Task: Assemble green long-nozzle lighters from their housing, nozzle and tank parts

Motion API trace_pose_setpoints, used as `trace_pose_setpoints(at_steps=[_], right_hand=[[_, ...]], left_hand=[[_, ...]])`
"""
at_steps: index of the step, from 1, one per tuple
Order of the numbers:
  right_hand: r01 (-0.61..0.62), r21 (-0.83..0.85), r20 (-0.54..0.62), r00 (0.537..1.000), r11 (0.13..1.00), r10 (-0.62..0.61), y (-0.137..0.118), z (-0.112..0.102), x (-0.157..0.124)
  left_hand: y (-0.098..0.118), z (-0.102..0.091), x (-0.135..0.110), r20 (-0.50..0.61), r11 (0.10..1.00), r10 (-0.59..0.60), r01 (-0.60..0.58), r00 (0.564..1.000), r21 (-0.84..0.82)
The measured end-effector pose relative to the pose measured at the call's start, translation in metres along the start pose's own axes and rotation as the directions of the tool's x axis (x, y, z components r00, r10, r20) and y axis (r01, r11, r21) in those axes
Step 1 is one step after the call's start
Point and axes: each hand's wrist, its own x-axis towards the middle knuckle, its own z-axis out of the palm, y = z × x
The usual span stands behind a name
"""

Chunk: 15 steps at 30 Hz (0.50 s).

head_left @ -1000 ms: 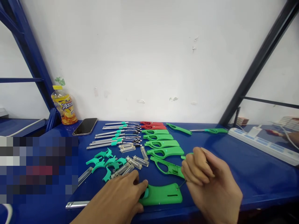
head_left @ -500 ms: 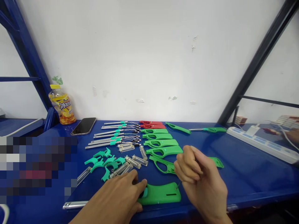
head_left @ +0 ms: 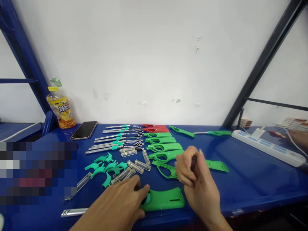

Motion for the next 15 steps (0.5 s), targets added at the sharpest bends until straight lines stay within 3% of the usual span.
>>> trace_pose_setpoints(at_steps=[4, 9, 12, 15], right_hand=[[0.067, -0.165, -0.018, 0.997, 0.984, -0.071, 0.003, -0.017, -0.005], [0.197, -0.407, -0.089, 0.963, 0.892, -0.253, 0.007, -0.034, -0.010], [0.306, -0.455, -0.051, 0.929, 0.837, -0.367, 0.008, -0.035, -0.012], [0.302, -0.476, -0.018, 0.936, 0.826, -0.353, 0.008, -0.035, -0.013]], left_hand=[[0.001, -0.004, 0.001, 0.012, 1.000, 0.001, -0.001, 1.000, -0.028], [-0.004, 0.004, 0.000, -0.052, 0.999, 0.020, -0.021, 0.998, -0.029], [-0.003, 0.003, 0.001, -0.037, 1.000, 0.020, -0.020, 0.999, -0.022], [-0.001, 0.000, 0.003, -0.017, 1.000, 0.006, -0.006, 1.000, -0.020]])
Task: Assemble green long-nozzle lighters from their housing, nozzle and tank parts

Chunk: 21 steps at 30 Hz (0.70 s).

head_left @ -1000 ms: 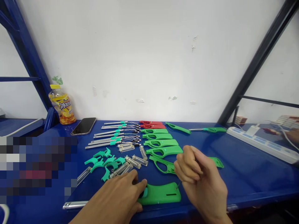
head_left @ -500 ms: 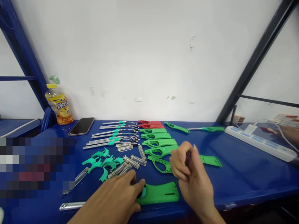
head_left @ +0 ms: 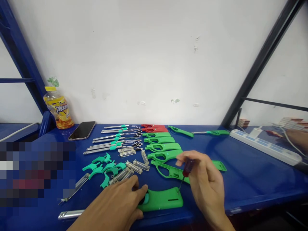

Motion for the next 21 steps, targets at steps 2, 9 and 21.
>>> trace_pose_setpoints(at_steps=[2, 9, 21], right_hand=[[-0.037, 0.002, 0.041, 0.998, 0.999, 0.037, -0.0003, -0.0006, 0.0009], [-0.014, 0.070, 0.115, 0.993, 0.997, 0.005, -0.0010, -0.0005, 0.0034], [-0.018, 0.091, 0.162, 0.987, 0.996, 0.003, -0.0038, -0.0012, 0.0006]], left_hand=[[0.0022, -0.0022, -0.0003, 0.024, 1.000, -0.007, 0.007, 1.000, 0.018], [0.0082, -0.0052, -0.0042, 0.049, 0.997, -0.001, -0.002, 0.999, 0.076], [0.0041, -0.0073, -0.0020, 0.068, 0.999, -0.007, 0.004, 0.998, 0.050]])
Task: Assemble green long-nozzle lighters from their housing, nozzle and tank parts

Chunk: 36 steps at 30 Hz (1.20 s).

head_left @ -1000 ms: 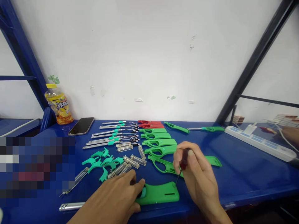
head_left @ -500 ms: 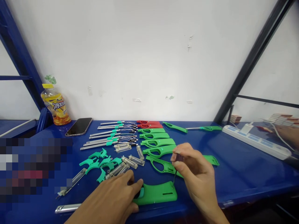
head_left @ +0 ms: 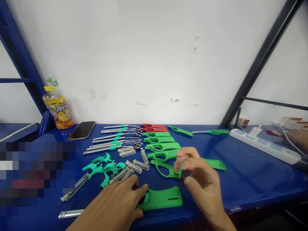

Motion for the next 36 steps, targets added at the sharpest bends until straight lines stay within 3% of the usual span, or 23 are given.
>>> trace_pose_setpoints(at_steps=[4, 8, 11, 15, 21, 26, 30, 32, 36], right_hand=[[-0.050, 0.036, -0.073, 0.996, 0.998, 0.053, 0.0026, -0.0005, -0.0008], [0.031, 0.000, -0.168, 0.985, 1.000, -0.031, 0.0030, -0.0003, 0.0023], [0.075, -0.057, -0.136, 0.987, 0.996, -0.082, 0.0020, -0.0021, 0.0017], [0.004, -0.034, -0.070, 0.997, 0.999, -0.007, -0.0010, 0.0002, 0.0009], [0.073, -0.026, -0.122, 0.990, 0.997, -0.075, -0.0024, 0.0046, 0.0037], [-0.040, 0.011, -0.049, 0.998, 0.999, 0.040, 0.0011, -0.0011, -0.0024], [0.062, 0.003, -0.103, 0.993, 0.998, -0.061, 0.0012, -0.0001, -0.0019], [0.081, 0.013, -0.065, 0.995, 0.997, -0.080, 0.0017, -0.0007, -0.0023], [-0.022, 0.049, 0.006, 1.000, 0.999, 0.021, 0.0041, -0.0026, -0.0039]], left_hand=[[-0.0024, 0.0039, -0.0024, -0.057, 1.000, 0.017, -0.019, 0.998, -0.025], [-0.0057, 0.0087, -0.0021, -0.067, 0.999, 0.012, -0.014, 0.998, -0.029], [-0.0047, 0.0068, 0.0004, -0.044, 1.000, 0.007, -0.008, 0.999, -0.020], [-0.0005, 0.0017, 0.0021, 0.019, 1.000, -0.008, 0.008, 1.000, 0.022], [-0.0010, 0.0028, 0.0007, -0.018, 0.999, 0.001, -0.001, 1.000, -0.038], [-0.0034, 0.0043, 0.0001, -0.026, 1.000, 0.004, -0.005, 1.000, -0.016], [-0.0017, 0.0018, -0.0003, -0.012, 1.000, -0.003, 0.002, 1.000, -0.020], [-0.0001, 0.0004, -0.0007, 0.026, 1.000, -0.006, 0.006, 1.000, -0.006], [0.0004, 0.0008, -0.0009, 0.040, 1.000, -0.004, 0.003, 0.999, 0.018]])
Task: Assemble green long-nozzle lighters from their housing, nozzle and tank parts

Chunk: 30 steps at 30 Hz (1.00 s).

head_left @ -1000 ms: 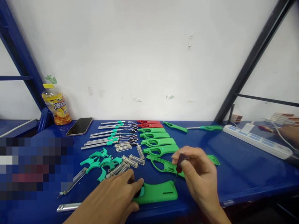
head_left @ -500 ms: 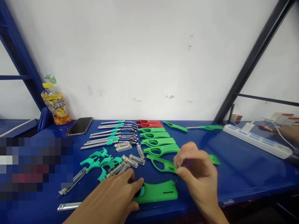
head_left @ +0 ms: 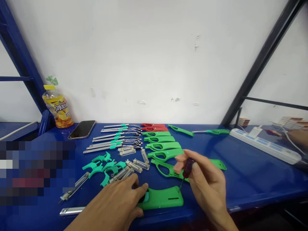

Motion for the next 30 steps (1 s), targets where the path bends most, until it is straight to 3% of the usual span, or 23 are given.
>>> trace_pose_setpoints(at_steps=[6, 10, 13, 30], right_hand=[[0.129, -0.050, -0.022, 0.991, 0.990, -0.131, -0.0005, -0.0007, 0.0040], [0.083, -0.087, 0.004, 0.997, 0.993, -0.083, -0.0003, -0.0027, 0.0034], [0.115, -0.062, -0.025, 0.993, 0.991, -0.117, 0.0001, -0.0027, 0.0036], [0.061, -0.023, 0.007, 0.998, 0.998, -0.061, 0.0018, -0.0044, 0.0006]], left_hand=[[-0.0030, 0.0008, 0.0022, -0.041, 0.999, 0.008, -0.009, 0.999, -0.037], [-0.0008, -0.0026, 0.0019, -0.023, 1.000, 0.003, -0.003, 1.000, -0.009], [0.0005, -0.0033, 0.0011, -0.008, 1.000, 0.005, -0.005, 1.000, 0.000], [-0.0047, 0.0052, 0.0010, -0.048, 0.999, 0.001, -0.003, 0.999, -0.032]])
